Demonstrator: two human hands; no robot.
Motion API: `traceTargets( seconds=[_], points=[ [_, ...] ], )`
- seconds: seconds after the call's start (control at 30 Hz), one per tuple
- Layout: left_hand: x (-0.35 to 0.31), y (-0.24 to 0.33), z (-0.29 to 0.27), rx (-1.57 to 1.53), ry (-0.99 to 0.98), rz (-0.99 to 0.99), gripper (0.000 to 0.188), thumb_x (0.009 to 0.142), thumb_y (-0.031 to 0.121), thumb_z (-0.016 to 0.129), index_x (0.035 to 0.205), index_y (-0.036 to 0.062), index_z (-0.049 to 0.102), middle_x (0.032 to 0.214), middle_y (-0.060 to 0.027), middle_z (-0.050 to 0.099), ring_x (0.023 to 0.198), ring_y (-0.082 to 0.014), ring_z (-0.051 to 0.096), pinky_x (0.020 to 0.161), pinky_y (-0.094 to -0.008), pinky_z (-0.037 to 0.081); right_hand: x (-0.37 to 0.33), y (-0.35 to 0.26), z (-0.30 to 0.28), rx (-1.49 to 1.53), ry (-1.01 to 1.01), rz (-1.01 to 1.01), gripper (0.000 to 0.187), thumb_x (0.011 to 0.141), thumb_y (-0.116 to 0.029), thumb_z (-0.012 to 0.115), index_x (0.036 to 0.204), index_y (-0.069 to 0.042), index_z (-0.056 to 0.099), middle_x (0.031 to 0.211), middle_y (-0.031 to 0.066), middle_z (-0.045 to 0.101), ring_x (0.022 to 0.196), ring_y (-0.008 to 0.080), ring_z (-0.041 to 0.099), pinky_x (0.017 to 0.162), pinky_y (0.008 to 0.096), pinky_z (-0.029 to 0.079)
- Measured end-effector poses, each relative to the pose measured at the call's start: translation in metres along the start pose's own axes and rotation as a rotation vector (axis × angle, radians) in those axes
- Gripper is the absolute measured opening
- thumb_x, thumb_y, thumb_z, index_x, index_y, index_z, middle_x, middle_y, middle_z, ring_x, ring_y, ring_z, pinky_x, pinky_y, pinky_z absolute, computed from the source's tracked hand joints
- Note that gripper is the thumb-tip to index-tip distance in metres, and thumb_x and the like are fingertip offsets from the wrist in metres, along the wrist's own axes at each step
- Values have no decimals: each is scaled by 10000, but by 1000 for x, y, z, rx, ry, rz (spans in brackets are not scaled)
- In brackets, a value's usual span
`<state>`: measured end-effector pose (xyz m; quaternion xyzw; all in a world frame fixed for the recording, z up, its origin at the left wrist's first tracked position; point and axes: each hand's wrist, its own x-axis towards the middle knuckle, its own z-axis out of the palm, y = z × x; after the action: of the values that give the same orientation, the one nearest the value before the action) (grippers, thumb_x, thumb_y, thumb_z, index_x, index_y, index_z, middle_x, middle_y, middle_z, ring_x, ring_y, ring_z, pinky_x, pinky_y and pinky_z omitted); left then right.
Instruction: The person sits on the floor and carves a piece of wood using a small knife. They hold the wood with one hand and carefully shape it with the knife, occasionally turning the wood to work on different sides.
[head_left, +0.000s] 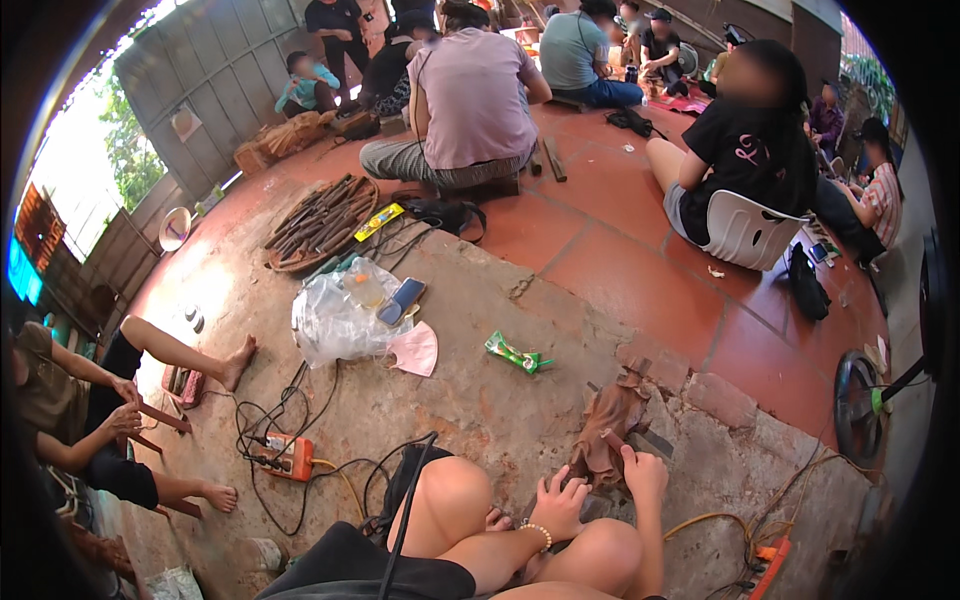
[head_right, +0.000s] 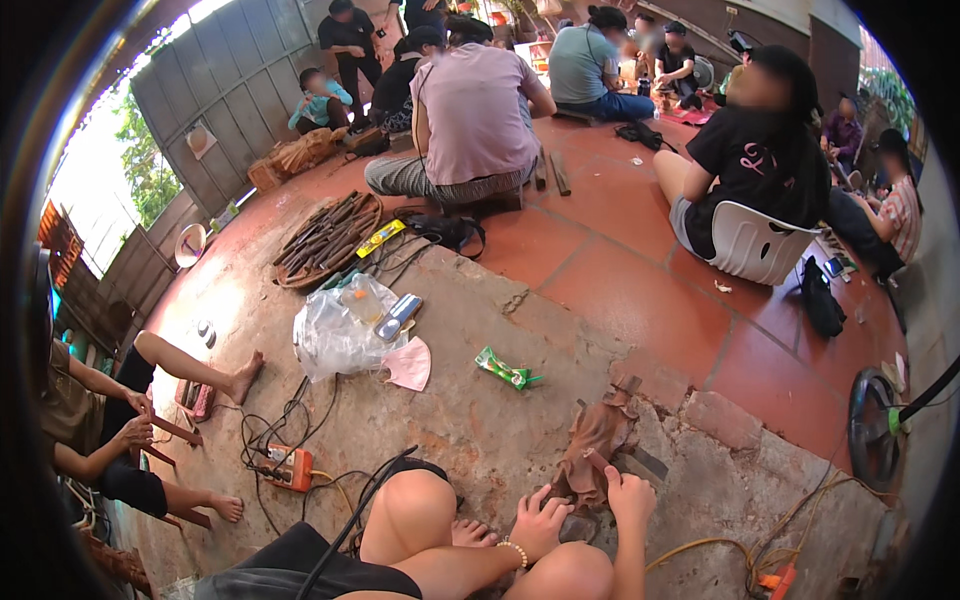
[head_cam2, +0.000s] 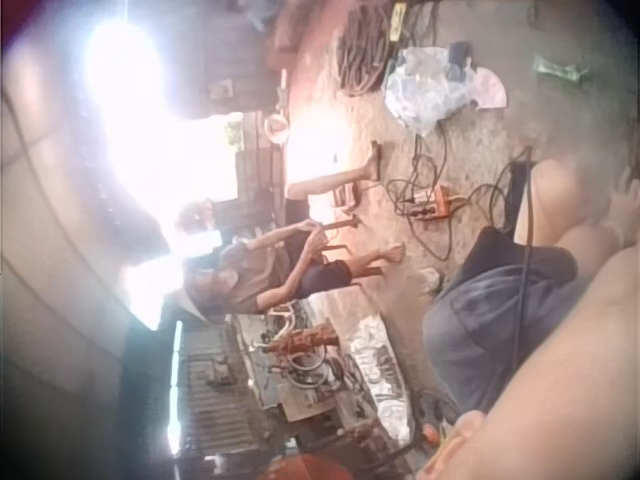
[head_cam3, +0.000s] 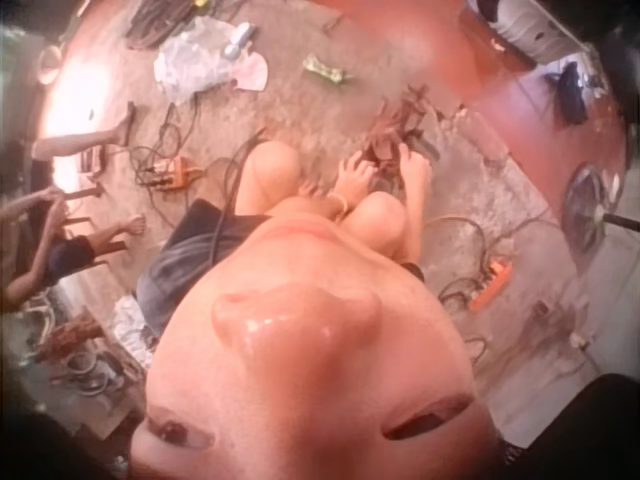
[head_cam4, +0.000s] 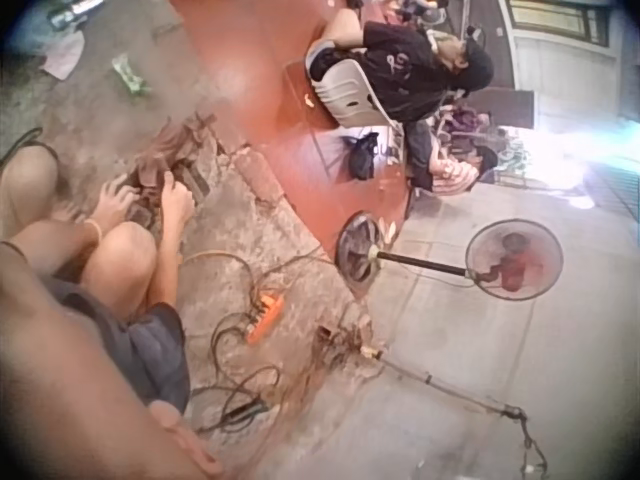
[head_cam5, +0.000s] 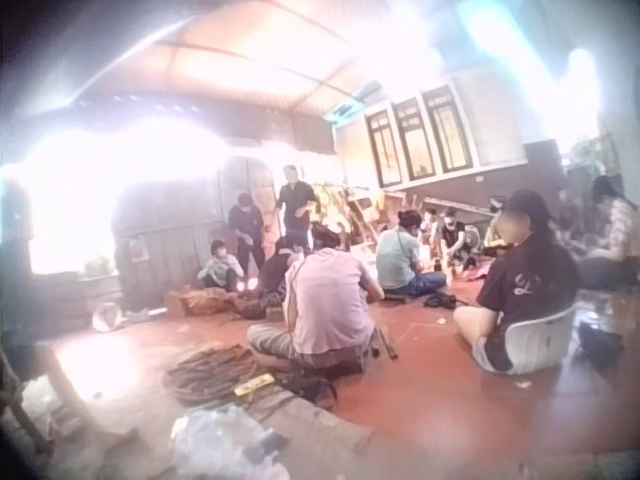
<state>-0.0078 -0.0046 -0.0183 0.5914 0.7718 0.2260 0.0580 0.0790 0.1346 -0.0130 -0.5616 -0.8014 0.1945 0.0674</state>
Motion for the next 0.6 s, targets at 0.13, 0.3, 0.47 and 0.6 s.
traceTargets(
  seconds=[0.13, 0.3, 0.47, 0.6],
  points=[
    [-4, 0, 1, -21, -15, -11, 578, 542, 538, 570, 918, 104, 505, 984, -26, 458, 1053, -288, 327, 760, -521, 296, -18, 1, -2, -8, -105, -69, 571, 748, -524, 347, 595, -20, 566, 579, 190, 528, 614, 379, 523, 548, 452, 409],
    [0, 1, 1, -23, -14, -12, 568, 533, 517, 586, 908, 98, 507, 990, -27, 452, 1064, -281, 310, 751, -533, 297, 13, -7, -22, -114, -60, -105, 535, 751, -480, 379, 585, -9, 569, 572, 188, 526, 568, 369, 523, 526, 431, 416],
    [-2, 2, -2, -28, -23, -12, 557, 519, 513, 603, 883, 101, 512, 992, -17, 458, 1064, -277, 313, 760, -532, 291, 2, -2, -21, -204, -119, -253, 514, 737, -483, 397, 601, -24, 584, 581, 176, 539, 573, 352, 535, 514, 419, 424],
    [-5, 2, 3, -43, 14, -21, 556, 530, 510, 594, 901, 105, 501, 990, -16, 454, 1081, -267, 304, 751, -557, 296, 12, -8, -24, -214, -103, -152, 499, 727, -489, 407, 615, -40, 594, 599, 170, 550, 601, 345, 544, 543, 412, 433]
  ],
)
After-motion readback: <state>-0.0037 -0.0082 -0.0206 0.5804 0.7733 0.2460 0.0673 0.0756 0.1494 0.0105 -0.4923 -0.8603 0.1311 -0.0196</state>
